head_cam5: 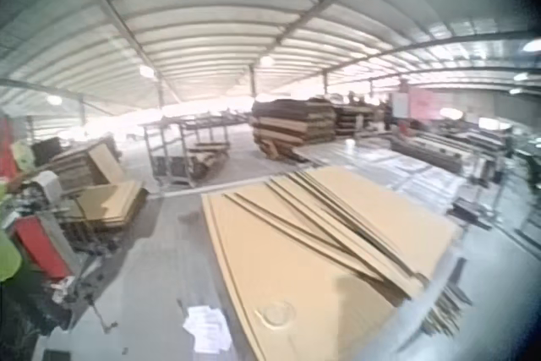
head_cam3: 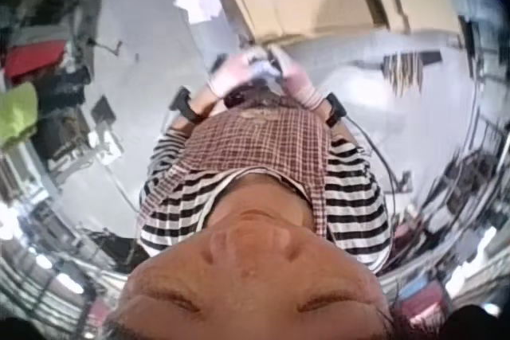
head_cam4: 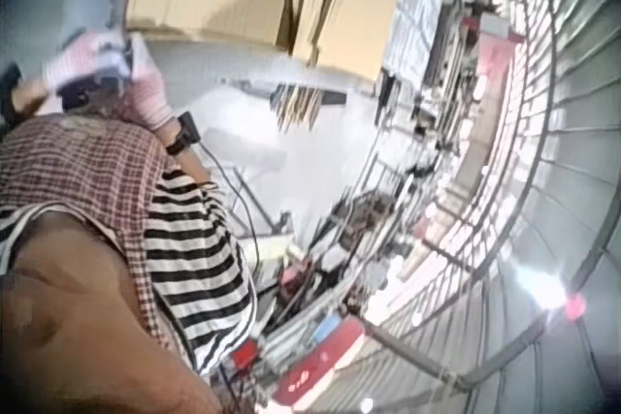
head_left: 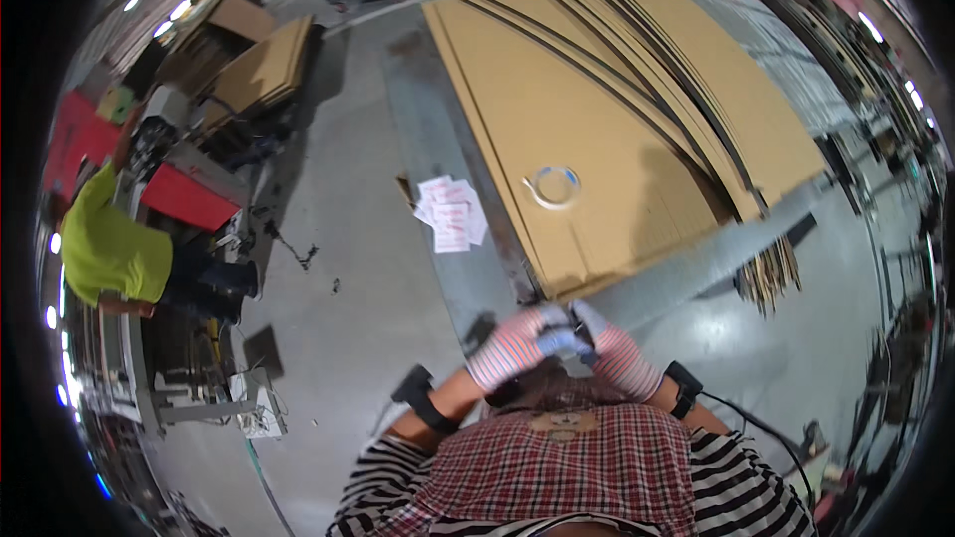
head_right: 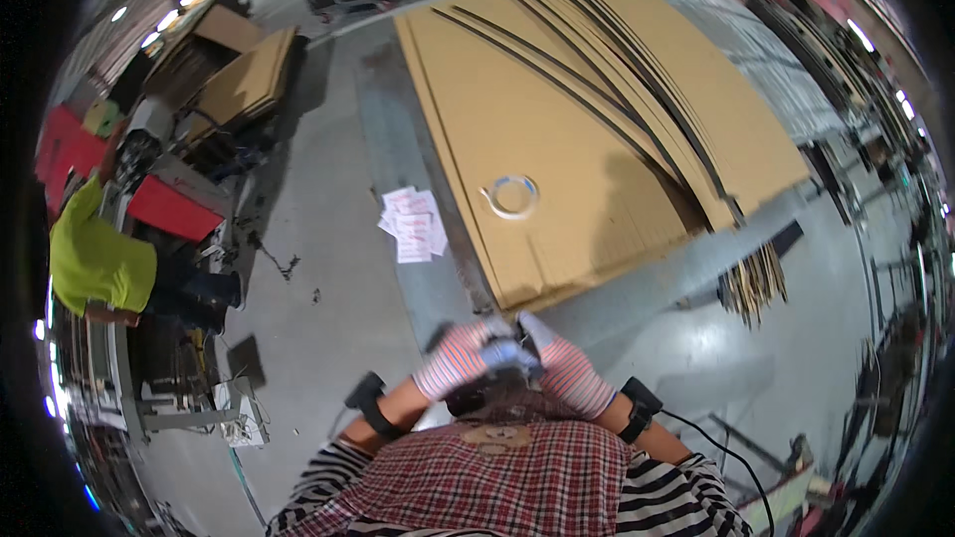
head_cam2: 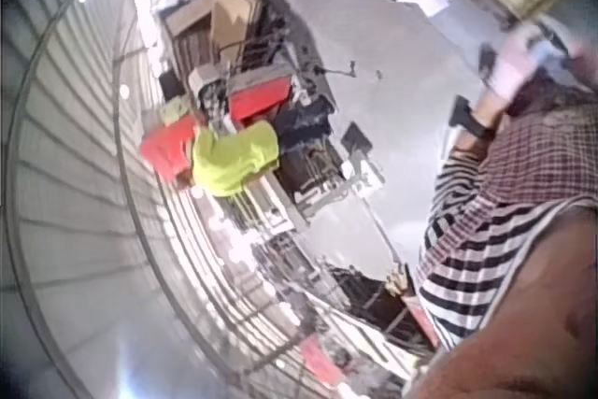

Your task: Handling and preparing long flexible strips on top of cardboard sheets in a factory setting.

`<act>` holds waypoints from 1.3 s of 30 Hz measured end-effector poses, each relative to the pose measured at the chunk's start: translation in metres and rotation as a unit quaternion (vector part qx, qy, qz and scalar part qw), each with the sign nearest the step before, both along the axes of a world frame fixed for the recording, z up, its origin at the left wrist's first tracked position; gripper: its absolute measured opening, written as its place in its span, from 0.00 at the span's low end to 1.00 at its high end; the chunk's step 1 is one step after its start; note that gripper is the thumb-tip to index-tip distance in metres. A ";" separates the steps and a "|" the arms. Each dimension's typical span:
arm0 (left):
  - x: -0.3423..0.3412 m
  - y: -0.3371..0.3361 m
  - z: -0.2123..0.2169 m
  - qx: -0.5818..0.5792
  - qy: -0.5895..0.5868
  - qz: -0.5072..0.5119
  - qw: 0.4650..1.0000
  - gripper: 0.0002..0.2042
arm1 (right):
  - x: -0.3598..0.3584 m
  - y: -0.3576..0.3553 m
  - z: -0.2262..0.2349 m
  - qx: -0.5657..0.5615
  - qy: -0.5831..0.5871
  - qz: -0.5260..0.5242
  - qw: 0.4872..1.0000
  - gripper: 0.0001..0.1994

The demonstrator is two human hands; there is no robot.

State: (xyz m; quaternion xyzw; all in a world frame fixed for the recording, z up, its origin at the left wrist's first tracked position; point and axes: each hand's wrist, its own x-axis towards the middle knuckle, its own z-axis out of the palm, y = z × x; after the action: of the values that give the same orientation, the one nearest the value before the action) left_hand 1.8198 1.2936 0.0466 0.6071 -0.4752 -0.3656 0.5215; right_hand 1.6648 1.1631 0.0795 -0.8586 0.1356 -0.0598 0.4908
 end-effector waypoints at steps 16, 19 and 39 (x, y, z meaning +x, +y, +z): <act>0.098 -0.115 -0.016 0.044 -0.628 -0.162 0.760 0.33 | -0.078 0.046 0.008 -0.067 0.175 -0.184 0.965 0.19; 0.113 -0.114 -0.006 0.046 -0.610 -0.188 0.768 0.32 | -0.047 0.059 0.019 -0.116 0.226 -0.186 0.949 0.18; 0.165 -0.096 0.009 0.031 -0.540 -0.160 0.825 0.30 | 0.109 0.070 0.154 -0.253 0.509 -0.105 0.816 0.11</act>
State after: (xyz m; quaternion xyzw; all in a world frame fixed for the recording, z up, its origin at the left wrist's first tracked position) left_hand 1.9847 1.1978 0.0551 0.6392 -0.7596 -0.0720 0.0961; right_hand 1.7738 1.2327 0.2330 -0.8411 0.4357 0.3018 0.1077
